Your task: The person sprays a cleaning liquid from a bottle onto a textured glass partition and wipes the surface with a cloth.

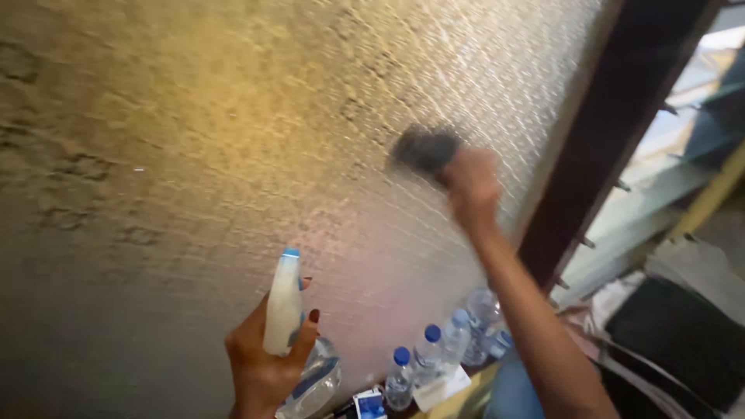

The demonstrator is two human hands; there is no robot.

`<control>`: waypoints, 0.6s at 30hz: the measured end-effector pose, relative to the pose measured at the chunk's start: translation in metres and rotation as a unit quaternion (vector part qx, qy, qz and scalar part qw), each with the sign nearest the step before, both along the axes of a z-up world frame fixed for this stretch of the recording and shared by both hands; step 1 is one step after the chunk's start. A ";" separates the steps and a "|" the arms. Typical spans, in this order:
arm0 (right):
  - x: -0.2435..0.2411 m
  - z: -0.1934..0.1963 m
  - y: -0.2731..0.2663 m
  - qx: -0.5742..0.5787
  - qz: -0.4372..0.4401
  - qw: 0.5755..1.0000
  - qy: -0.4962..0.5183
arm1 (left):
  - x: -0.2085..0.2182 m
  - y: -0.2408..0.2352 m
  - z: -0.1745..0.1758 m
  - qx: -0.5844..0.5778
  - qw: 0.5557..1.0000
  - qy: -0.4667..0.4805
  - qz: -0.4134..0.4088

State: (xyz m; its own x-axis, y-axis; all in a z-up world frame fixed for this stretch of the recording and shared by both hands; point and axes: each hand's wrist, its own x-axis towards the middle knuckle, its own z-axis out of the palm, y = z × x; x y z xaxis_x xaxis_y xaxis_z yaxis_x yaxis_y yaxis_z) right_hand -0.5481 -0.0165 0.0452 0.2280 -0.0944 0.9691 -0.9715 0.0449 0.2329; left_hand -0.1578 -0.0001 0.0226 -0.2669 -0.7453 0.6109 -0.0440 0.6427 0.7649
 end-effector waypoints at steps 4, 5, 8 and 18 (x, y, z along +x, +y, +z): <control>0.002 0.119 -0.002 -0.090 0.115 0.970 -0.193 | 0.006 -0.002 0.010 -0.055 0.998 -0.011 0.027; 0.011 0.134 -0.006 -0.105 0.126 0.977 -0.134 | 0.006 -0.001 0.011 -0.045 0.999 -0.007 0.028; 0.038 0.125 -0.006 -0.030 0.138 0.974 -0.178 | 0.009 0.001 0.010 -0.007 1.000 -0.001 0.027; 0.091 0.068 0.011 0.072 0.086 0.988 0.108 | 0.032 0.002 0.008 -0.020 0.999 0.020 0.024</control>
